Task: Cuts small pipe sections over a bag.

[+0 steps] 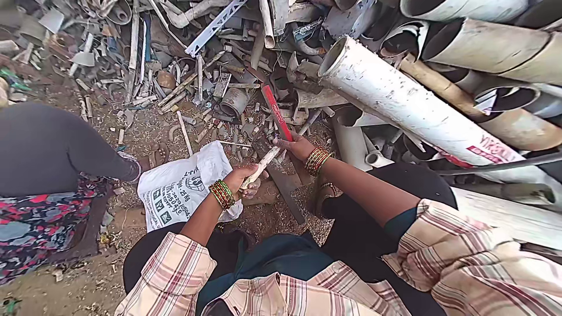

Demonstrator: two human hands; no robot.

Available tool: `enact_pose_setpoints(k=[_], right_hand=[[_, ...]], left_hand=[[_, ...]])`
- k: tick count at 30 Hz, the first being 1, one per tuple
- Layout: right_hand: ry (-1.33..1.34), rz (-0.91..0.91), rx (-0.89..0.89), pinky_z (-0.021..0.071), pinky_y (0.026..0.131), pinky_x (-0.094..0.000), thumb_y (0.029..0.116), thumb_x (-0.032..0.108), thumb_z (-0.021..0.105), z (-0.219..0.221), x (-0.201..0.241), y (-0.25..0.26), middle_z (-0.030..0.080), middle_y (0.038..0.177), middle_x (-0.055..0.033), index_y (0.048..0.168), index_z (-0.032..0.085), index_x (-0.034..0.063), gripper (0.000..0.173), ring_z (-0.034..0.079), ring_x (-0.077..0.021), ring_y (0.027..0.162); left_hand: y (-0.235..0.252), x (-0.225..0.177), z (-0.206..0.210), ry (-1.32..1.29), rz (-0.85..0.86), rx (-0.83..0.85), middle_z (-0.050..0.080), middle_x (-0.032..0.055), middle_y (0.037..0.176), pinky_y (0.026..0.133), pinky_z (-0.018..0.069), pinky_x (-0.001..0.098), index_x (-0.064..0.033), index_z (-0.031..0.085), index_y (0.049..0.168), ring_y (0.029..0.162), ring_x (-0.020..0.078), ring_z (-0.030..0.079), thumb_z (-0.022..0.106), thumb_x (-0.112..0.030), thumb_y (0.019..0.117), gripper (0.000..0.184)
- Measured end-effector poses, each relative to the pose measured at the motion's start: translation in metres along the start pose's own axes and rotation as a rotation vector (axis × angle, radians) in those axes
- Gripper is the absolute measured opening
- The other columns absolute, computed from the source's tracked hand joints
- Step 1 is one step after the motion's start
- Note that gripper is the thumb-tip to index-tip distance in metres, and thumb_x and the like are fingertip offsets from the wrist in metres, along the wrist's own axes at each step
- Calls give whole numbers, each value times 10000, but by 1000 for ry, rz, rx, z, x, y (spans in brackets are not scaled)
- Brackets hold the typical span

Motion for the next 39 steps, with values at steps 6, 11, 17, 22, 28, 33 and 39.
enact_pose_setpoints(k=[6,11,17,22,28,33,39], right_hand=[[24,16,121,538,517,-224,1032,151,614,-6,0,8,618,738,-30,1166,567,20,193,584,-75,512],[-392,18,-125,584,727,-365,999,210,685,-27,1,24,674,964,-158,1278,571,-30,385,682,-206,758],[-1100,165,-279,488,915,-677,1031,227,560,-31,-7,34,626,1300,-309,1384,591,33,404,619,-492,1199],[-963,38,-19,505,924,-631,1038,248,585,19,-20,36,660,1192,-298,1248,625,-38,357,658,-455,1112],[-667,-114,218,540,858,-519,1065,278,575,59,0,19,668,1068,-251,1257,624,-43,377,681,-344,893],[-689,-24,133,539,861,-538,1067,240,553,37,-5,30,659,1111,-273,1232,612,-73,359,686,-371,915],[-993,56,140,488,946,-620,1074,243,522,12,-23,38,652,1186,-305,1259,616,-57,365,659,-450,1087]], left_hand=[[4,-11,-19,287,101,-197,528,-6,657,497,468,192,-16,574,1144,514,72,533,206,-274,1139,450],[23,-21,-84,1159,108,-649,519,292,1441,1117,340,639,-16,599,1388,1365,467,466,465,-285,1102,415],[36,14,-102,1373,-386,-632,166,316,1649,1144,259,697,-85,485,1515,1474,551,257,518,-422,1063,565],[31,3,-103,1382,-390,-685,417,280,1552,1189,311,568,84,520,1420,1461,398,401,432,-356,1101,551],[-2,-20,-110,1377,-324,-776,452,295,1519,1182,313,576,89,507,1429,1434,418,431,411,-295,1111,508],[-10,-19,-117,1317,-278,-816,422,274,1553,1198,288,568,56,454,1489,1455,403,408,438,-380,1100,585],[-4,-17,-108,1358,-271,-647,499,267,1495,1191,292,579,38,519,1451,1438,394,436,435,-391,1102,560]])
Point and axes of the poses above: each hand's wrist, its own y-axis towards the middle knuckle, its own z-axis out of the palm, x = y × z, the point moved 3 cm from there along y, towards the middle knuckle
